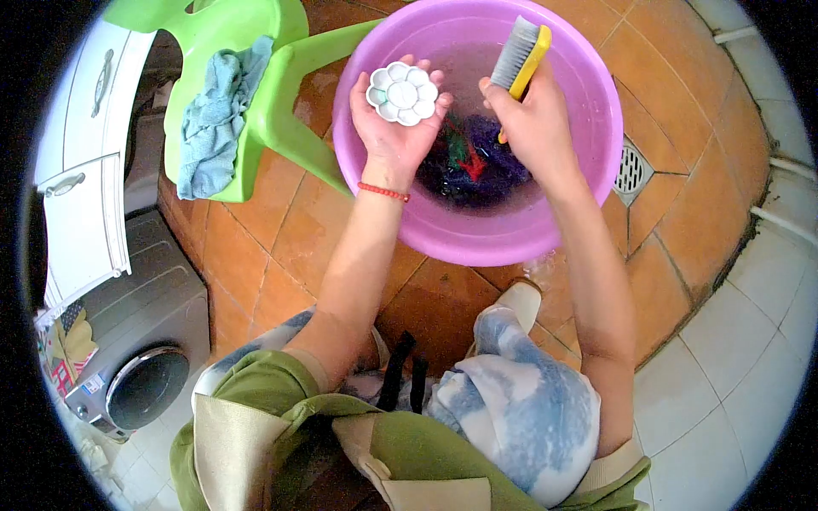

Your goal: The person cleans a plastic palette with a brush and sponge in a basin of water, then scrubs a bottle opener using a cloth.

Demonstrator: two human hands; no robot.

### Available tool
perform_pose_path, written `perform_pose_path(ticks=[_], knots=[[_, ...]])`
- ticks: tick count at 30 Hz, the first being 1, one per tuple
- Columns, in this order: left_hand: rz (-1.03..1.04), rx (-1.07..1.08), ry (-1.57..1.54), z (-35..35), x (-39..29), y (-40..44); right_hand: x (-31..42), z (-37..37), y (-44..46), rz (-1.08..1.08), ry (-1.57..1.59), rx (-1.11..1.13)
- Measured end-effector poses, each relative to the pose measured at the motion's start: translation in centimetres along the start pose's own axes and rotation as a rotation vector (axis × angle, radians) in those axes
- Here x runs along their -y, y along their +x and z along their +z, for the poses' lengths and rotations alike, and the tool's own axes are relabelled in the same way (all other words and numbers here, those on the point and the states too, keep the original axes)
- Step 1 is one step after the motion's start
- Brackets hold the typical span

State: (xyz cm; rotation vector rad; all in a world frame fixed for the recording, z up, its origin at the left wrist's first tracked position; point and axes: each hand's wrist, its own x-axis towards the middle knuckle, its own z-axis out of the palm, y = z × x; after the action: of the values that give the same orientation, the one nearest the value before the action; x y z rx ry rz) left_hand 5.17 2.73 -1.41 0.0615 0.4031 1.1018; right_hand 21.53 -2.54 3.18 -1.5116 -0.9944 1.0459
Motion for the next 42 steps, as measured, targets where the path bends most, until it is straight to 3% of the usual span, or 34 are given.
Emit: perform_pose_path(ticks=[4, 9, 12, 14, 16, 17, 18, 20, 22, 24, 26, 27, 28, 30, 33, 36, 38, 40, 42], knots=[[-0.085, -0.513, 0.169, -1.2, 0.5, 0.6, -2.2, -1.1, 1.9, 0.04, -0.272, -0.031], [-0.17, -0.605, 0.481, -4.1, 1.8, 2.5, -6.6, -0.8, 4.8, -0.169, -0.723, -0.004], [-0.058, -0.57, 0.981, -3.9, 2.8, 2.3, -8.5, 0.3, 5.3, 0.032, -0.989, 0.006], [-0.099, -0.618, 0.843, -4.3, 2.6, 2.5, -9.0, 1.1, 4.3, 0.157, -1.034, 0.034], [-0.146, -0.655, 0.707, -5.2, 2.3, 3.1, -8.9, 1.5, 4.1, 0.151, -0.878, 0.359], [-0.165, -0.587, 0.605, -6.0, 2.1, 3.7, -8.9, 1.7, 3.6, 0.12, -0.643, 0.432], [-0.187, -0.523, 0.502, -7.2, 1.9, 4.3, -9.2, 2.1, 2.8, -0.041, -0.544, 0.413], [-0.213, -0.498, 0.407, -7.4, 1.9, 4.0, -7.1, 2.1, 2.2, -0.12, -0.611, 0.297], [-0.231, -0.562, 0.442, -5.4, 1.7, 3.3, -5.9, 1.1, 3.3, 0.089, -0.826, 0.212], [-0.218, -0.548, 0.329, -5.1, 1.7, 3.7, -6.6, 1.1, 2.9, -0.15, -1.253, -0.233], [-0.191, -0.515, 0.237, -4.9, 1.8, 3.7, -5.7, 1.3, 2.4, -0.456, -1.238, -0.168], [-0.176, -0.489, 0.246, -4.8, 1.6, 3.7, -5.2, 2.4, 1.8, -0.42, -1.296, -0.015], [-0.161, -0.465, 0.256, -4.4, 1.2, 3.5, -5.3, 3.5, 1.6, -0.29, -1.243, 0.183], [-0.108, -0.453, 0.268, -3.4, 0.8, 2.7, -6.6, 5.2, 0.6, -0.033, -1.073, 0.233], [-0.018, -0.481, 0.294, -1.6, 0.1, 2.0, -6.0, 5.1, 0.6, 0.099, -1.113, 0.372], [-0.02, -0.464, 0.267, -1.6, -0.1, 2.1, -8.2, 4.0, 1.8, 0.155, -0.871, 0.4], [-0.015, -0.442, 0.24, -1.5, 0.1, 1.8, -10.0, 2.2, 1.9, 0.143, -0.475, 0.265], [-0.017, -0.376, 0.202, -1.2, -0.1, 1.8, -5.5, 1.1, 0.9, 0.319, -0.116, 0.295], [-0.031, -0.282, 0.152, -0.9, -0.2, 1.6, -4.5, 0.3, -0.2, 0.126, -0.156, 0.247]])
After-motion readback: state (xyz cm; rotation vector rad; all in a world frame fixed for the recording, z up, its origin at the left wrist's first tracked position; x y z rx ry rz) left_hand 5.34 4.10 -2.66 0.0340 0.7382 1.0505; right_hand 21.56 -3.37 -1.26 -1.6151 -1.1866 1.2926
